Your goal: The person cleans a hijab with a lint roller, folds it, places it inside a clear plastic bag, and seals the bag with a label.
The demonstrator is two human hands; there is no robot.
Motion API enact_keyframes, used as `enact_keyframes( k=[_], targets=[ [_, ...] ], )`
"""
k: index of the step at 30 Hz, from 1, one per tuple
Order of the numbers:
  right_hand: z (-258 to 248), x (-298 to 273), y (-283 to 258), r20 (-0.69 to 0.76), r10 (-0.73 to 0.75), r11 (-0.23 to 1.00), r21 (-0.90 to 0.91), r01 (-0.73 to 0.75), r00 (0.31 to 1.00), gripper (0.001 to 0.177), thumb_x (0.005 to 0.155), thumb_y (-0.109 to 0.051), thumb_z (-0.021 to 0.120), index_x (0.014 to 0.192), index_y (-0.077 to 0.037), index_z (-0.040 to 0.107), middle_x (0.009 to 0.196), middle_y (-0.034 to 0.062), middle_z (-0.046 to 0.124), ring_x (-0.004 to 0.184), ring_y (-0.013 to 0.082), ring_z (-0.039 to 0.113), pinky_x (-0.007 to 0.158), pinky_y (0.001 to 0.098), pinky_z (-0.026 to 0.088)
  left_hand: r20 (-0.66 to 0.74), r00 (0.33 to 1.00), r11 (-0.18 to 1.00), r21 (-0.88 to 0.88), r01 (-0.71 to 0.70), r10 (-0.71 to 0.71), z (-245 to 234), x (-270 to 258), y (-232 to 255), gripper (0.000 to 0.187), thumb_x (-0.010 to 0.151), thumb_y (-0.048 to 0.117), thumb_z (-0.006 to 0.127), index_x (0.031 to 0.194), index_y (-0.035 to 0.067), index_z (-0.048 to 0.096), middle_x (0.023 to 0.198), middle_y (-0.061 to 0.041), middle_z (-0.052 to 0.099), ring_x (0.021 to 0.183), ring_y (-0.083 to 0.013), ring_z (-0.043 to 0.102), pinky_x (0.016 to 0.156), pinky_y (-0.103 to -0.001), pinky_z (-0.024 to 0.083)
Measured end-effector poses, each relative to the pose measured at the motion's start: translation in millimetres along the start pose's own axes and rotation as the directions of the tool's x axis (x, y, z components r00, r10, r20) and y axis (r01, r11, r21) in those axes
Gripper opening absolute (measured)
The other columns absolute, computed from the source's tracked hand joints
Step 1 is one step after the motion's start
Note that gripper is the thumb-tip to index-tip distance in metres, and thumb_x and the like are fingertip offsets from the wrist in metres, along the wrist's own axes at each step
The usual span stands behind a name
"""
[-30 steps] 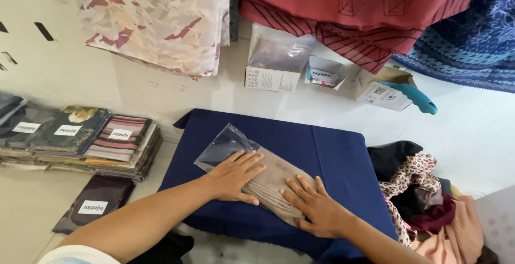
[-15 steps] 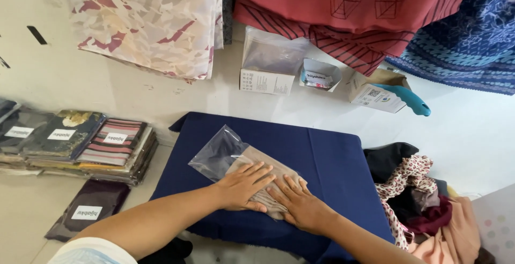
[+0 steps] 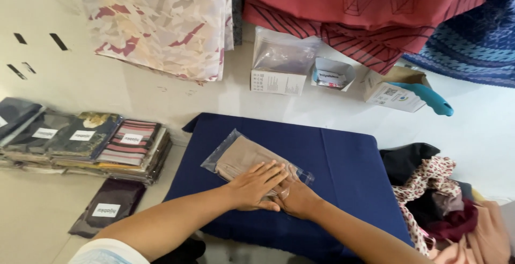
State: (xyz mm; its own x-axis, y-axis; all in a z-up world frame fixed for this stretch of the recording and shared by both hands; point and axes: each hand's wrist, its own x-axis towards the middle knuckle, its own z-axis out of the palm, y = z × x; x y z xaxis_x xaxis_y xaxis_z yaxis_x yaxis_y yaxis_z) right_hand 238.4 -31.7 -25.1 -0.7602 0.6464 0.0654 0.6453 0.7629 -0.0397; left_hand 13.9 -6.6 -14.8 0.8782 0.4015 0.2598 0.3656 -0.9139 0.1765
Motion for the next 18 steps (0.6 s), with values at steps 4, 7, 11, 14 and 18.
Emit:
enact_keyframes(
  k=[4,7,11,14,18],
  targets=[
    [-1,16,-6,-0.029,-0.022,0.999,0.034,0.023,0.999,0.065,0.100,-0.038,0.053,0.152,-0.002,0.035,0.160,0.0262,0.030,0.151,0.0429,0.016,0.117,0.0653,0.012,0.023,0.999,0.998,-0.034,0.046,-0.045,-5,2,3,0.102,0.091,0.078,0.019,0.160,0.003,0.021,0.167,-0.023,0.020,0.155,-0.0416,0.010,0.122,-0.056,0.005],
    [-2,25,-8,-0.040,-0.039,0.998,0.053,0.041,0.998,0.066,0.100,-0.039,0.054,0.153,-0.003,0.036,0.161,0.0247,0.030,0.152,0.0417,0.014,0.118,0.0641,0.010,-0.016,0.999,0.998,-0.047,0.038,-0.039,-6,3,4,0.102,0.092,0.077,0.019,0.160,0.002,0.021,0.167,-0.024,0.021,0.154,-0.0441,0.012,0.121,-0.057,0.007],
    [-1,30,-10,-0.062,-0.049,0.995,0.084,0.054,0.997,0.066,0.100,-0.040,0.055,0.153,-0.004,0.037,0.162,0.0225,0.029,0.152,0.0398,0.013,0.119,0.0624,0.007,-0.021,0.999,0.997,-0.066,0.035,-0.036,-6,4,4,0.107,0.090,0.080,0.016,0.160,-0.001,0.020,0.167,-0.025,0.019,0.154,-0.0446,0.011,0.122,-0.058,0.005],
    [-7,33,-9,-0.068,-0.054,0.992,0.109,0.061,0.996,0.067,0.100,-0.041,0.056,0.153,-0.005,0.037,0.162,0.0210,0.029,0.153,0.0386,0.011,0.120,0.0612,0.005,-0.044,0.999,0.997,-0.073,0.017,-0.021,-8,5,3,0.110,0.089,0.081,0.011,0.159,-0.004,0.022,0.165,-0.027,0.023,0.154,-0.0457,0.014,0.123,-0.058,0.004],
    [-14,37,-12,-0.070,-0.063,0.989,0.129,0.072,0.996,0.067,0.100,-0.042,0.057,0.154,-0.006,0.038,0.163,0.0196,0.029,0.154,0.0374,0.010,0.120,0.0600,0.003,-0.071,0.997,0.996,-0.084,0.008,-0.014,0,7,-3,0.111,0.089,0.082,0.007,0.159,-0.003,0.022,0.164,-0.029,0.025,0.152,-0.0478,0.016,0.122,-0.059,0.005]
  ],
)
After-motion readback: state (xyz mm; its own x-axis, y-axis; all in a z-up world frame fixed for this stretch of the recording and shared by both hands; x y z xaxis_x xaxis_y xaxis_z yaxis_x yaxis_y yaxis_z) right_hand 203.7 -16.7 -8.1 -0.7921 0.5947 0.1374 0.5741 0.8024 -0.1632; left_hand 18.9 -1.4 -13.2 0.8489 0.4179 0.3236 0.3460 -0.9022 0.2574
